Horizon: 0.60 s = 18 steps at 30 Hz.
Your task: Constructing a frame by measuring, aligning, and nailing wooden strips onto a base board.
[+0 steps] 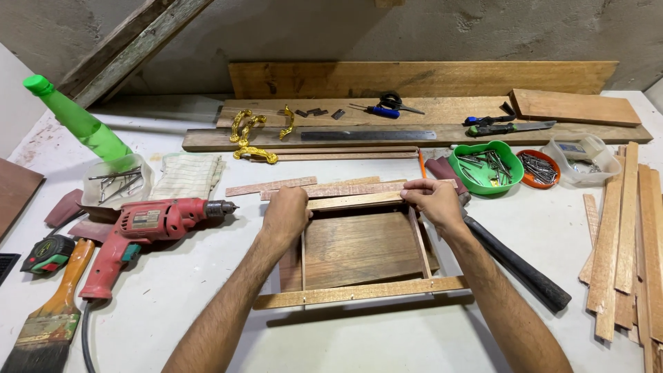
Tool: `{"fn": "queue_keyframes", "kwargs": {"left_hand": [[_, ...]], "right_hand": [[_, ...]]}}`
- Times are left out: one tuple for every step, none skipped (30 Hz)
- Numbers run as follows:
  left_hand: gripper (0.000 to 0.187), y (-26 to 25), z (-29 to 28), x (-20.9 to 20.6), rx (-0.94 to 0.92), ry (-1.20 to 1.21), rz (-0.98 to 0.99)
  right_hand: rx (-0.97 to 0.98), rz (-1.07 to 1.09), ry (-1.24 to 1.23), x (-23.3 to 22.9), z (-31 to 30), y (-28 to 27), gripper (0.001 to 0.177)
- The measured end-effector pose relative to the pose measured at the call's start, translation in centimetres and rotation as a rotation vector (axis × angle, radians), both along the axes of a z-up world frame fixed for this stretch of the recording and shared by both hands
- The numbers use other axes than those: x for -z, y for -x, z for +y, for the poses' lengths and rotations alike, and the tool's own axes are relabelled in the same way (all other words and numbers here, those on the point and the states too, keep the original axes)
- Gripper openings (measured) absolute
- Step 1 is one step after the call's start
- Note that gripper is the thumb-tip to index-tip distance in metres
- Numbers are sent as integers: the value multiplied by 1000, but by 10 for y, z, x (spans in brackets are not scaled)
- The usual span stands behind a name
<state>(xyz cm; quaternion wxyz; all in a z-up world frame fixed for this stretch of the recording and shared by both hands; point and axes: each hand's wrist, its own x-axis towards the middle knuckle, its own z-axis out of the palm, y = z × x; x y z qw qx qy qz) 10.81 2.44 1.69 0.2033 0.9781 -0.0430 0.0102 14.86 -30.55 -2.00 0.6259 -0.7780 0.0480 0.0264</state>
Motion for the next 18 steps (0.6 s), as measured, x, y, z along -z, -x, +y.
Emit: {"fn": "queue_keyframes", "kwargs": {"left_hand": [[19, -2, 1, 2, -1, 1, -2], [16, -3, 1, 4, 8, -23, -4], [14, -4, 2, 6, 19, -48, -4], [14, -5, 4, 11, 19, -50, -3], [12, -7, 6, 16, 26, -40, -24], [10, -8, 8, 21, 33, -30, -44], [10, -6, 8, 18, 33, -31, -46], [12, -4, 7, 16, 41, -14, -87], [15, -2, 7, 13, 50, 2, -127], [15, -3, 7, 14, 52, 2, -128], [20, -5, 5, 15, 69, 21, -158], [25, -5, 3, 16, 86, 40, -188], [25, -6, 0, 14, 95, 42, -191], [26, -7, -4, 13, 118, 75, -198], [28, -7, -8, 12, 141, 110, -204], [28, -4, -14, 9, 148, 115, -206], [29, -1, -19, 5, 163, 145, -190], [30, 3, -24, 1, 178, 175, -173]], "right_hand": [[-1, -2, 1, 1, -1, -1, 23], [-9, -3, -7, 3, -2, -2, 23], [-15, -2, -17, 5, -3, -2, 23], [-15, -2, -18, -1, 0, 1, 23], [-34, 8, -36, -8, 2, 4, 25], [-52, 19, -53, -15, 4, 8, 27], [-52, 17, -54, -16, 2, 9, 27], [-78, 26, -52, -17, 1, 10, 28], [-103, 35, -50, -19, -1, 11, 29], [-102, 34, -51, -22, -5, 15, 29], [-152, 88, -9, -26, -10, 20, 29], [-202, 143, 33, -29, -15, 25, 31], [-194, 141, 34, -37, -20, 33, 31], [-287, 154, 168, -45, -24, 41, 30], [-380, 169, 305, -53, -29, 50, 30], [-372, 168, 308, -57, -33, 58, 30], [-424, 195, 310, -61, -36, 66, 29], [-477, 222, 311, -64, -39, 75, 28]]}}
